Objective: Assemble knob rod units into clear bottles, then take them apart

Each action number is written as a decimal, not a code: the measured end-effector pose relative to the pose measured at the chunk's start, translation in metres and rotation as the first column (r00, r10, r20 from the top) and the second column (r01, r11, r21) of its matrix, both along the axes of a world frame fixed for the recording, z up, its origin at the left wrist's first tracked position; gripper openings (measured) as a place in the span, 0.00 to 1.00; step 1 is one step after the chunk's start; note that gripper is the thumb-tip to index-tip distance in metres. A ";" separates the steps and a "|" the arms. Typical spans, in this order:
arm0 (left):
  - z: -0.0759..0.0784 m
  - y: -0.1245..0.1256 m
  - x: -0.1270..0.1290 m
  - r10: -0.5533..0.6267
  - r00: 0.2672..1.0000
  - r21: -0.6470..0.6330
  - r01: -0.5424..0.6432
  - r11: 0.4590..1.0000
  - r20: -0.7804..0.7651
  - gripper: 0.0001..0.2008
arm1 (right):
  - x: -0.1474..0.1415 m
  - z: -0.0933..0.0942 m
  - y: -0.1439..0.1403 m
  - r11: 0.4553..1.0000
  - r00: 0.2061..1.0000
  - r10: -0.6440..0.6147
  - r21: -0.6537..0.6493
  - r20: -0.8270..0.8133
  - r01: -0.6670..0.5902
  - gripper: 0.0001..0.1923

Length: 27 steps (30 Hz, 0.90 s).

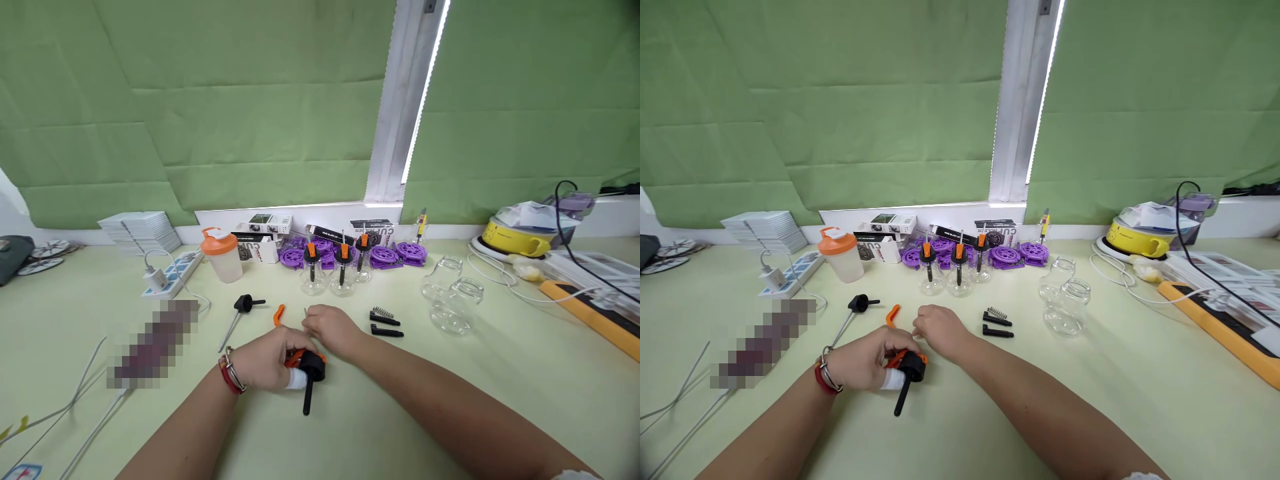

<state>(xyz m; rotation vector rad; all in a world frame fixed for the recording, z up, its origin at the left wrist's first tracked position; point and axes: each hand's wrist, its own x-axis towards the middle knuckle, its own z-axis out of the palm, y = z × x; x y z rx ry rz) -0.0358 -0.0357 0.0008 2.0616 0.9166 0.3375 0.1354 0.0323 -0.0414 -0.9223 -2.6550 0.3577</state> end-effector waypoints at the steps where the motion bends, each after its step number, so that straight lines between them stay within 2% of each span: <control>1: 0.000 0.002 0.000 0.040 0.999 0.016 -0.040 0.999 0.005 0.12 | 0.003 0.002 -0.002 0.997 0.994 -0.040 -0.076 -0.105 0.032 0.13; 3: 0.000 0.004 0.001 0.129 0.991 0.054 -0.130 0.990 0.022 0.13 | 0.009 0.007 -0.011 0.947 0.933 -0.185 -0.309 -0.307 0.086 0.16; 4: -0.001 0.004 0.002 0.170 0.985 0.074 -0.171 0.982 0.030 0.13 | 0.013 0.009 -0.017 0.885 0.888 -0.272 -0.459 -0.370 0.080 0.18; 5: -0.001 0.004 0.004 0.202 0.979 0.094 -0.204 0.974 0.033 0.14 | 0.016 0.011 -0.023 0.790 0.851 -0.350 -0.612 -0.393 0.042 0.19; 6: -0.001 0.003 0.006 0.220 0.975 0.114 -0.223 0.968 0.033 0.15 | 0.019 0.012 -0.029 0.672 0.827 -0.404 -0.740 -0.390 -0.021 0.20; 7: -0.001 0.002 0.008 0.222 0.974 0.133 -0.224 0.965 0.030 0.16 | 0.023 0.013 -0.035 0.556 0.813 -0.438 -0.826 -0.383 -0.089 0.20; 8: -0.001 0.001 0.011 0.207 0.978 0.148 -0.208 0.967 0.023 0.16 | 0.027 0.014 -0.040 0.464 0.803 -0.461 -0.874 -0.379 -0.146 0.22; 9: -0.001 0.000 0.013 0.181 0.983 0.158 -0.182 0.971 0.016 0.16 | 0.030 0.014 -0.044 0.400 0.790 -0.480 -0.896 -0.382 -0.190 0.25; 11: 0.001 -0.001 0.015 0.138 0.990 0.167 -0.138 0.976 0.013 0.15 | 0.038 0.017 -0.048 0.345 0.755 -0.533 -0.913 -0.382 -0.219 0.29; 12: 0.002 -0.001 0.015 0.135 0.991 0.176 -0.136 0.975 0.017 0.14 | 0.042 0.020 -0.048 0.344 0.731 -0.565 -0.915 -0.383 -0.213 0.28; 14: 0.005 0.002 0.010 0.181 0.983 0.205 -0.182 0.962 0.024 0.12 | 0.051 0.027 -0.044 0.375 0.662 -0.633 -0.907 -0.402 -0.192 0.22; 16: 0.007 0.007 0.001 0.320 0.947 0.256 -0.308 0.916 -0.007 0.12 | 0.060 0.037 -0.038 0.438 0.565 -0.684 -0.879 -0.462 -0.189 0.18; 17: 0.007 0.011 -0.005 0.428 0.903 0.288 -0.397 0.871 -0.049 0.13 | 0.065 0.042 -0.035 0.466 0.521 -0.700 -0.865 -0.489 -0.187 0.17; 19: 0.006 0.018 -0.018 0.654 0.732 0.387 -0.557 0.735 -0.190 0.15 | 0.072 0.049 -0.030 0.508 0.465 -0.714 -0.844 -0.523 -0.170 0.17; 20: 0.005 0.022 -0.023 0.728 0.628 0.432 -0.596 0.677 -0.274 0.15 | 0.075 0.051 -0.029 0.520 0.456 -0.714 -0.838 -0.531 -0.162 0.17; 21: 0.003 0.025 -0.028 0.766 0.544 0.471 -0.606 0.641 -0.342 0.15 | 0.077 0.052 -0.028 0.528 0.458 -0.710 -0.835 -0.535 -0.158 0.17; 22: 0.001 0.028 -0.031 0.781 0.498 0.490 -0.609 0.624 -0.375 0.15 | 0.078 0.051 -0.028 0.531 0.467 -0.702 -0.832 -0.537 -0.158 0.17; 27: -0.014 0.038 -0.026 0.793 0.402 0.530 -0.593 0.607 -0.458 0.14 | 0.076 0.045 -0.032 0.544 0.538 -0.642 -0.819 -0.546 -0.183 0.17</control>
